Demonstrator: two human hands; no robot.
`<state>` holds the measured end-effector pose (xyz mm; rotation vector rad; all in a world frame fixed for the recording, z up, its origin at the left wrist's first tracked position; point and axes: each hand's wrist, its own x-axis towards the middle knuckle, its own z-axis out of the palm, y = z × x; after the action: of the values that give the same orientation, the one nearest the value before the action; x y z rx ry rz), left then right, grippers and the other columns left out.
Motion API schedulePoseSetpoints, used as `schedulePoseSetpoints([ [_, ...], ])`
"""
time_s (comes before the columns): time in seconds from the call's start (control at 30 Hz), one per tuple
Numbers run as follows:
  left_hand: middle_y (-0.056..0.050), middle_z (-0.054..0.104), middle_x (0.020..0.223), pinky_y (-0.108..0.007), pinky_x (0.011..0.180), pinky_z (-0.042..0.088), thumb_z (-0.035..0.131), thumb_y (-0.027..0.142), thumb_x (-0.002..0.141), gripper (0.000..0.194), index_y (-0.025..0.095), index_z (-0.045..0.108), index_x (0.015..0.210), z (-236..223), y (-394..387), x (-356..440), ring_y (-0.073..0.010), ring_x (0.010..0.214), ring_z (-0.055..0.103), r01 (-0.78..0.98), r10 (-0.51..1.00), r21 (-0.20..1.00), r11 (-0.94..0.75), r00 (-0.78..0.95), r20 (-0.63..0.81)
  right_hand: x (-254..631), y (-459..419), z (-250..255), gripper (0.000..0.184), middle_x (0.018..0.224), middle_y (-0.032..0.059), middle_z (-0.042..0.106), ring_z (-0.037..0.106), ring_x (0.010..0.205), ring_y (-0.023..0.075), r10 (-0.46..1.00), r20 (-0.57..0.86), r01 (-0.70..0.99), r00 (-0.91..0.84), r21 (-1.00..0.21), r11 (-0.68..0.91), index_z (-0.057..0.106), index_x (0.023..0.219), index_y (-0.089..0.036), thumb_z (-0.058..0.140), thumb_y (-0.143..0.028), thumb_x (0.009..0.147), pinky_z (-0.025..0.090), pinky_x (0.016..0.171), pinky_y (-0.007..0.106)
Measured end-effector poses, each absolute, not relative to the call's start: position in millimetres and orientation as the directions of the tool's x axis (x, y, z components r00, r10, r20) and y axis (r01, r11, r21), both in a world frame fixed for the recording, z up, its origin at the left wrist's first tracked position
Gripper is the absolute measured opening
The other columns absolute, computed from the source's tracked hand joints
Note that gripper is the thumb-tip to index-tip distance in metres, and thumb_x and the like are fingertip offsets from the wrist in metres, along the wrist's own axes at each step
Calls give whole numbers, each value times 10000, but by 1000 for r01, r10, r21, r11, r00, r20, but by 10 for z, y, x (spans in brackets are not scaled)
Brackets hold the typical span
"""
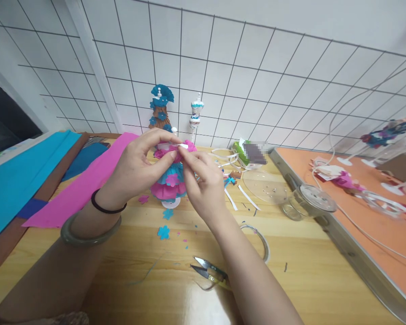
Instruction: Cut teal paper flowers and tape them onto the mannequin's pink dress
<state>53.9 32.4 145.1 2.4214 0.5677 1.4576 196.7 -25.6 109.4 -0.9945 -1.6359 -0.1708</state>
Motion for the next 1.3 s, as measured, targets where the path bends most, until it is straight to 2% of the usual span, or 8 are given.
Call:
schedulePoseSetpoints([
  [0.1, -11, 633, 988, -295, 876, 472, 495, 88, 818, 222, 209, 591, 978, 1458, 316, 535, -146, 958, 585, 188, 461, 422, -887, 418, 783, 1958, -295, 1132, 344, 888, 27, 627, 586, 678, 126, 621, 771, 484, 143, -601, 636, 631, 1180, -272, 515, -140, 884, 522, 650, 320],
  [0.2, -16, 635, 1010, -307, 892, 470, 495, 105, 828, 220, 214, 589, 995, 1460, 309, 537, -151, 985, 583, 191, 468, 428, -883, 415, 780, 1944, -318, 1155, 340, 856, 21, 624, 577, 633, 128, 671, 717, 400, 190, -681, 614, 604, 1207, -272, 551, -207, 877, 530, 606, 324],
  [0.4, -19, 639, 999, -302, 880, 471, 495, 108, 823, 220, 206, 586, 997, 1470, 286, 539, -154, 975, 586, 197, 458, 415, -888, 441, 772, 1899, -321, 1184, 308, 797, 22, 613, 570, 623, 136, 668, 700, 397, 254, -705, 588, 601, 1157, -237, 605, -289, 854, 536, 593, 326],
  [1.0, -20, 644, 971, -299, 854, 487, 500, 90, 811, 224, 208, 605, 969, 1499, 207, 554, -151, 941, 592, 169, 425, 394, -904, 462, 778, 1894, -302, 1186, 291, 749, 11, 597, 561, 624, 143, 625, 718, 462, 306, -686, 561, 578, 1130, -226, 615, -282, 847, 516, 583, 325],
  [1.3, -21, 647, 971, -300, 858, 484, 494, 92, 811, 217, 209, 604, 957, 1501, 201, 558, -154, 949, 593, 160, 420, 392, -906, 461, 782, 1881, -317, 1202, 283, 750, 14, 606, 576, 662, 152, 632, 701, 420, 329, -708, 567, 588, 1111, -214, 629, -247, 833, 518, 614, 333],
])
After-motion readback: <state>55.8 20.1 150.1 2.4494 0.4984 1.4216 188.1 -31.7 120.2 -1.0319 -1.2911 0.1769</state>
